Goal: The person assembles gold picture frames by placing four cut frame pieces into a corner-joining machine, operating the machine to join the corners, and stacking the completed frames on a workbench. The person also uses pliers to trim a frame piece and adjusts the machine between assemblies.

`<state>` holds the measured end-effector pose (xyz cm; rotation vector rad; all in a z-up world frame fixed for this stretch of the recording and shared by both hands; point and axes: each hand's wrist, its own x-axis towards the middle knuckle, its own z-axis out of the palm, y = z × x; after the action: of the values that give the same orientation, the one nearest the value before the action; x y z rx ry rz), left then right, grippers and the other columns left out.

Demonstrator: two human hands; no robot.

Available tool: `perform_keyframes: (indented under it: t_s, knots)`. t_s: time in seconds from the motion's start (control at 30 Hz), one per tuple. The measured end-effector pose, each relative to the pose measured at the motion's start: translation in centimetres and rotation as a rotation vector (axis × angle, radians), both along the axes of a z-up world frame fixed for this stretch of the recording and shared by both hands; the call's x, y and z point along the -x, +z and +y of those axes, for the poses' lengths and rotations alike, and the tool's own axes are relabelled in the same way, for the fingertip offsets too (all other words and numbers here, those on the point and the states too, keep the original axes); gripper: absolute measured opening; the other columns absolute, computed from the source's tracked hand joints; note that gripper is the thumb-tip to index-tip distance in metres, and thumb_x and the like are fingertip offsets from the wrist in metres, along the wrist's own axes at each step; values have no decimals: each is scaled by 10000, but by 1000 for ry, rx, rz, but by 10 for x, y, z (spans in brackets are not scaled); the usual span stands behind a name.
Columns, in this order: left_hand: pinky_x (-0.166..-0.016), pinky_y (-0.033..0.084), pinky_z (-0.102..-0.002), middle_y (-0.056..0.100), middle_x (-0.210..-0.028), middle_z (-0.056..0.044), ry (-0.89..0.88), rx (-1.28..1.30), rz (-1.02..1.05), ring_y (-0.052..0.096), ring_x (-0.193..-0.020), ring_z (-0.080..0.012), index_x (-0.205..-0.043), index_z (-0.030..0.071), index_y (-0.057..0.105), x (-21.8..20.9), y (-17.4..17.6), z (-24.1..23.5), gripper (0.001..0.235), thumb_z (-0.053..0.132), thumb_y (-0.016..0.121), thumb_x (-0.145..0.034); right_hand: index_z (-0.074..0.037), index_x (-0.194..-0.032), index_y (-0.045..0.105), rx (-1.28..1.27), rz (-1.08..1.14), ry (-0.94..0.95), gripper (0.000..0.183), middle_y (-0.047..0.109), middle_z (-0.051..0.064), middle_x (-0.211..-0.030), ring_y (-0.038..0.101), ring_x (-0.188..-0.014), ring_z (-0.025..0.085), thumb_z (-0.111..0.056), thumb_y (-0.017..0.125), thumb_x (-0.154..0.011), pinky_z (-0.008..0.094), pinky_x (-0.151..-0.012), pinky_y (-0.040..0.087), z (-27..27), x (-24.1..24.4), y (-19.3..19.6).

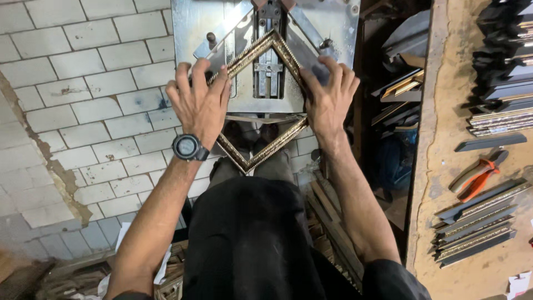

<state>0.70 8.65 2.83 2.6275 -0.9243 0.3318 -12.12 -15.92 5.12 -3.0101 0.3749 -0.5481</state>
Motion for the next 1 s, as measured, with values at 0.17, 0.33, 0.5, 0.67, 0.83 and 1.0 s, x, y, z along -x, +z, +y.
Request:
perform_keyframes:
  t_s: [0.17,0.33,0.5,0.67,0.83,1.0]
  knots:
    - [-959,314,-499,508,-1261,-31,50,149,84,411,-1243,-268,-1091,211,807,-46,0,-29,199,360,877,-978,-154,-1327,782,-7,-117,7,309,432,112,-1455,375,-1290,322,-244,778,-1031,479,-1035,341,-38,-39,-14]
    - [-948,333,-450,541,-1205,23,-114,175,128,432,-1201,-250,-1265,257,801,-63,5,-42,272,288,860,-1000,-204,-1171,833,-178,-131,-3,221,561,32,-1362,451,-1192,230,-300,883,-978,401,-966,350,-41,-63,-26]
    - [-866,356,-407,521,-1054,30,-169,72,71,444,-1065,-227,-1393,252,728,-68,2,-40,360,326,822,-1053,-189,-1197,835,-315,-128,-9,240,631,-2,-1266,459,-1098,198,-247,899,-973,390,-899,328,-34,-63,-30]
    - [-831,358,-385,518,-1005,50,-166,75,21,425,-991,-204,-1400,272,712,-68,0,-42,348,306,793,-1063,-198,-1192,834,-305,-108,17,238,607,-30,-1154,448,-1107,208,-226,906,-967,400,-920,311,-32,-57,-22]
    - [-798,334,-388,486,-929,37,-130,62,63,400,-927,-205,-1337,256,760,-74,13,-52,301,349,819,-1057,-213,-1180,838,-318,-73,-35,227,541,-37,-967,394,-986,201,-245,914,-969,389,-872,296,-31,-70,-15]
    - [-801,346,-373,494,-935,43,-153,97,79,399,-931,-199,-1304,245,786,-71,11,-51,272,330,804,-1046,-201,-1177,836,-305,-65,-45,229,514,-14,-949,379,-958,201,-243,907,-963,381,-853,295,-30,-61,-21]
